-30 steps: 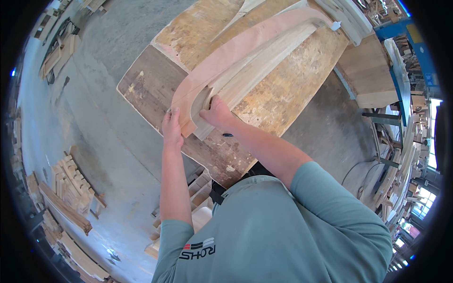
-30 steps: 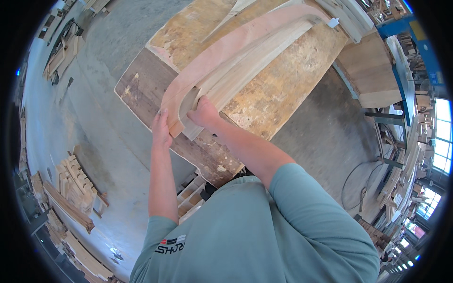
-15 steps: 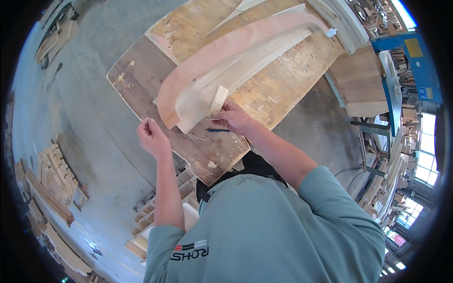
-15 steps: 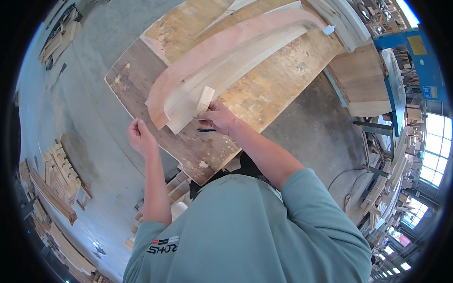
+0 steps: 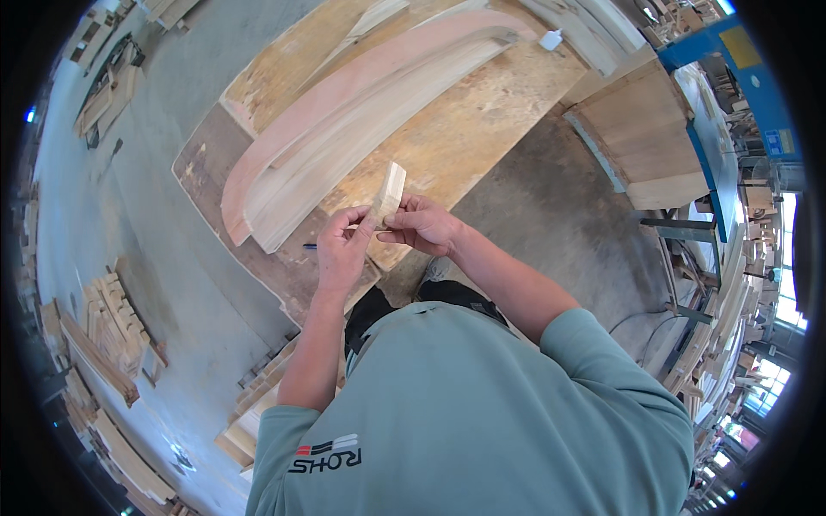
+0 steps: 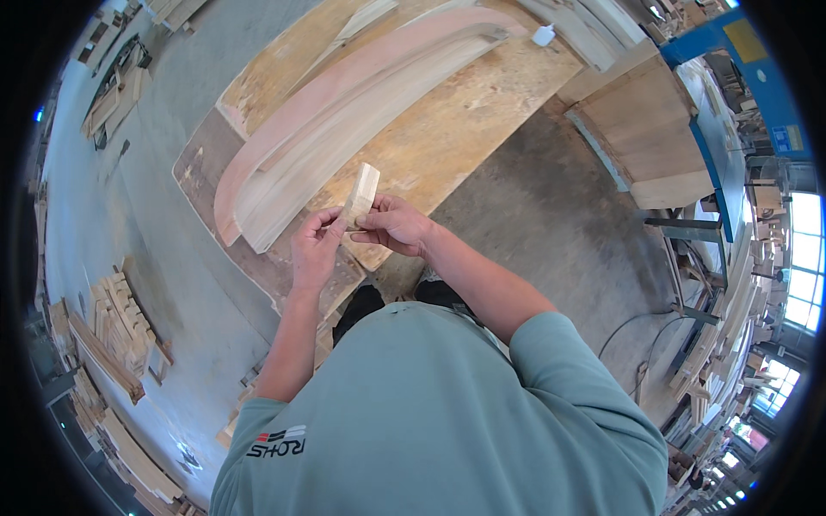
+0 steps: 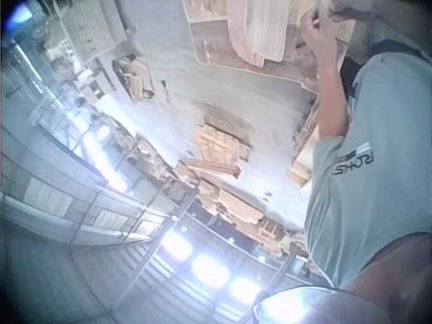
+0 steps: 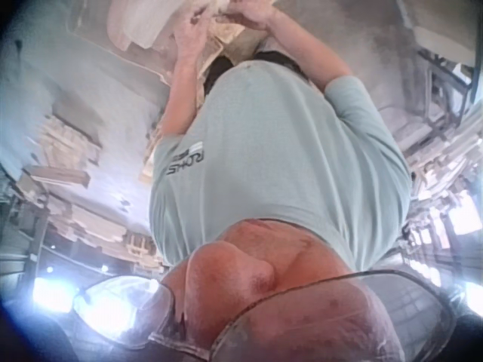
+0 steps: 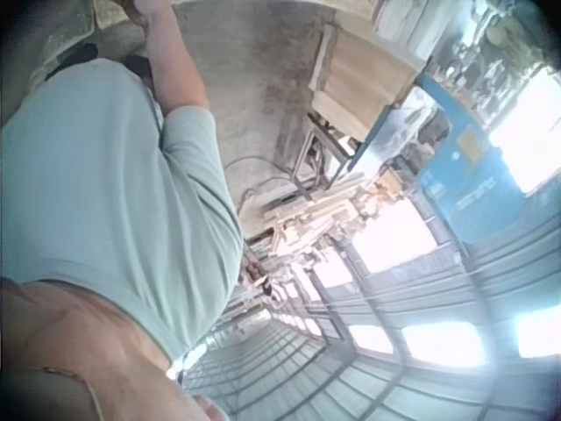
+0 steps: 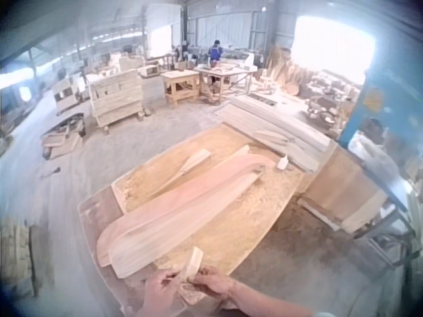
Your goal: The person shapes small wooden blocks using a band saw, then moves to a workbench to inspect and handle larger curved wooden furniture components.
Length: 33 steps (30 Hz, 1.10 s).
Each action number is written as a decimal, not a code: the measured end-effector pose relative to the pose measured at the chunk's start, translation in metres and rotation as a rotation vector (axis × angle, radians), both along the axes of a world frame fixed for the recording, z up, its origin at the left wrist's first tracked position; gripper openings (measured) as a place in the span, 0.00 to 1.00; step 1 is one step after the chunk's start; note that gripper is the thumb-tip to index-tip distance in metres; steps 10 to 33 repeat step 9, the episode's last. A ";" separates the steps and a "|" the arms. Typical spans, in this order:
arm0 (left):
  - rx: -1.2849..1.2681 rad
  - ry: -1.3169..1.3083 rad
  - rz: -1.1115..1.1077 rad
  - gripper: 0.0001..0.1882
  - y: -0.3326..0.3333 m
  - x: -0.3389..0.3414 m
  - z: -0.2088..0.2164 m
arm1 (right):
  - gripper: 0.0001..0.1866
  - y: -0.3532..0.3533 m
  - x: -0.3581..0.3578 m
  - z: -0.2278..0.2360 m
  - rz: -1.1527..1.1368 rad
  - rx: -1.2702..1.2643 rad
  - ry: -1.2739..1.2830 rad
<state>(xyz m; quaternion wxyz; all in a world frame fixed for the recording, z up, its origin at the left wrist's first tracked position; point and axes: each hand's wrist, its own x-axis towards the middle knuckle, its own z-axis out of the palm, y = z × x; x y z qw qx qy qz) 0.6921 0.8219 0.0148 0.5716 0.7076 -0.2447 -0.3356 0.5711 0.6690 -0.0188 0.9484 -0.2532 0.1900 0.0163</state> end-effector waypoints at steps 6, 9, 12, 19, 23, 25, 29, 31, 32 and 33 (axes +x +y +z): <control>0.042 0.172 0.033 0.16 -0.051 -0.061 -0.005 | 0.20 -0.047 -0.065 0.023 -0.067 -0.186 0.075; 0.045 0.171 0.016 0.16 -0.071 -0.082 -0.002 | 0.21 -0.062 -0.084 0.022 -0.073 -0.264 0.120; 0.045 0.171 0.016 0.16 -0.071 -0.082 -0.002 | 0.21 -0.062 -0.084 0.022 -0.073 -0.264 0.120; 0.045 0.171 0.016 0.16 -0.071 -0.082 -0.002 | 0.21 -0.062 -0.084 0.022 -0.073 -0.264 0.120; 0.045 0.171 0.016 0.16 -0.071 -0.082 -0.002 | 0.21 -0.062 -0.084 0.022 -0.073 -0.264 0.120; 0.045 0.171 0.016 0.16 -0.071 -0.082 -0.002 | 0.21 -0.062 -0.084 0.022 -0.073 -0.264 0.120; 0.045 0.171 0.016 0.16 -0.071 -0.082 -0.002 | 0.21 -0.062 -0.084 0.022 -0.073 -0.264 0.120; 0.045 0.171 0.016 0.16 -0.071 -0.082 -0.002 | 0.21 -0.062 -0.084 0.022 -0.073 -0.264 0.120; 0.045 0.171 0.016 0.16 -0.071 -0.082 -0.002 | 0.21 -0.062 -0.084 0.022 -0.073 -0.264 0.120; 0.045 0.171 0.016 0.16 -0.071 -0.082 -0.002 | 0.21 -0.062 -0.084 0.022 -0.073 -0.264 0.120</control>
